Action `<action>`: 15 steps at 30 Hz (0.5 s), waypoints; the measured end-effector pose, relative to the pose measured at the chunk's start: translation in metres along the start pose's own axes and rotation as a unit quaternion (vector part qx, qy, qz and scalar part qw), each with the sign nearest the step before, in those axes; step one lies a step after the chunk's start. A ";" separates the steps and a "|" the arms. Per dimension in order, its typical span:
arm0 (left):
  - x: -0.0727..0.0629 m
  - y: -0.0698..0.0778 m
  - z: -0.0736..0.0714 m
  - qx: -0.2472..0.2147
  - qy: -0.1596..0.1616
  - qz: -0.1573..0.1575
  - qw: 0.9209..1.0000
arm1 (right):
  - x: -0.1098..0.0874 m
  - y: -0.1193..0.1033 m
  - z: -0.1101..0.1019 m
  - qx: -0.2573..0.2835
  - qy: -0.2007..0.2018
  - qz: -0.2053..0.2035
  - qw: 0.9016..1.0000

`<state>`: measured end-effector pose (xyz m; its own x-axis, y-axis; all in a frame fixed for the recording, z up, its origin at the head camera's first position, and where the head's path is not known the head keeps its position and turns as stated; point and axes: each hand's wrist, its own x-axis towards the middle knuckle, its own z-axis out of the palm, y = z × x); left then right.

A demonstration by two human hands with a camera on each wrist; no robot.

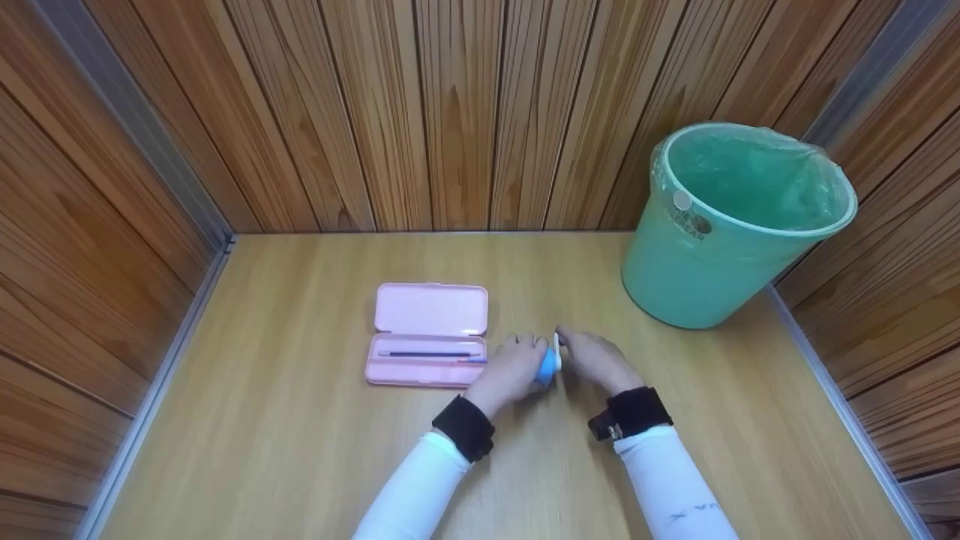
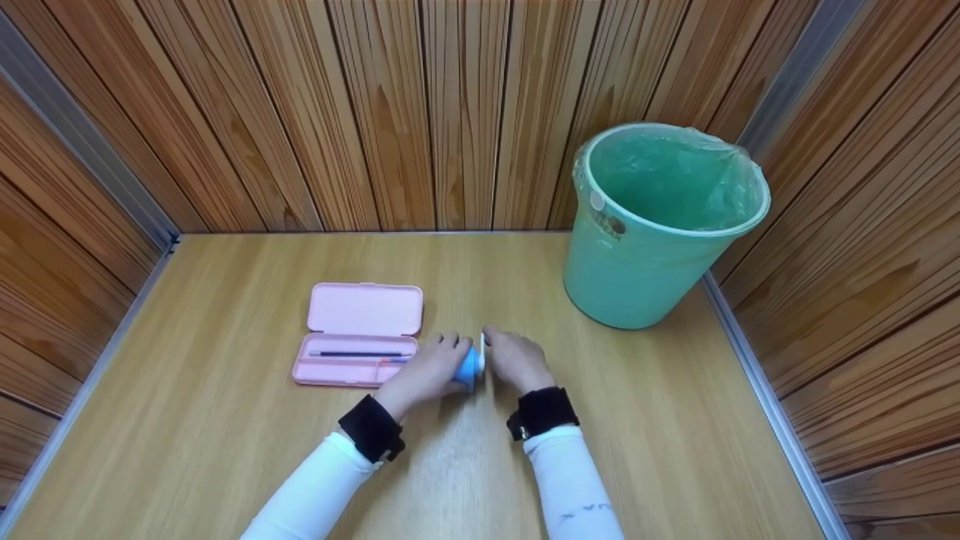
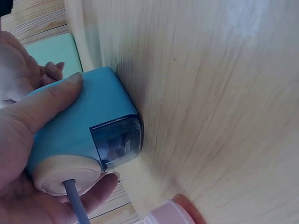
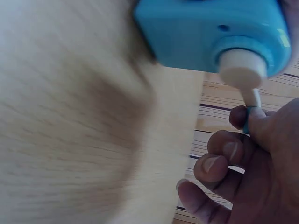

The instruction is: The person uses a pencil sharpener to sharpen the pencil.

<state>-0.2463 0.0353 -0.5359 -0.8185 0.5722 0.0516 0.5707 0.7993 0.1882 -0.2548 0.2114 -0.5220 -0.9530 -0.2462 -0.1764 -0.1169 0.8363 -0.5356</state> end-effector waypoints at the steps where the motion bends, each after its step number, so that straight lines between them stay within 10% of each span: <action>1: 0.000 0.000 0.000 -0.001 0.000 0.001 1.000 | 0.001 0.001 0.001 -0.010 0.001 -0.004 1.000; 15: 0.000 0.001 -0.001 -0.010 -0.014 -0.012 1.000 | 0.005 0.005 0.006 0.043 0.010 0.053 0.998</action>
<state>-0.2456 0.0362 -0.5348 -0.8296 0.5580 0.0197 0.5493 0.8093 0.2079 -0.2580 0.2113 -0.5304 -0.9642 -0.1475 -0.2204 0.0090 0.8123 -0.5832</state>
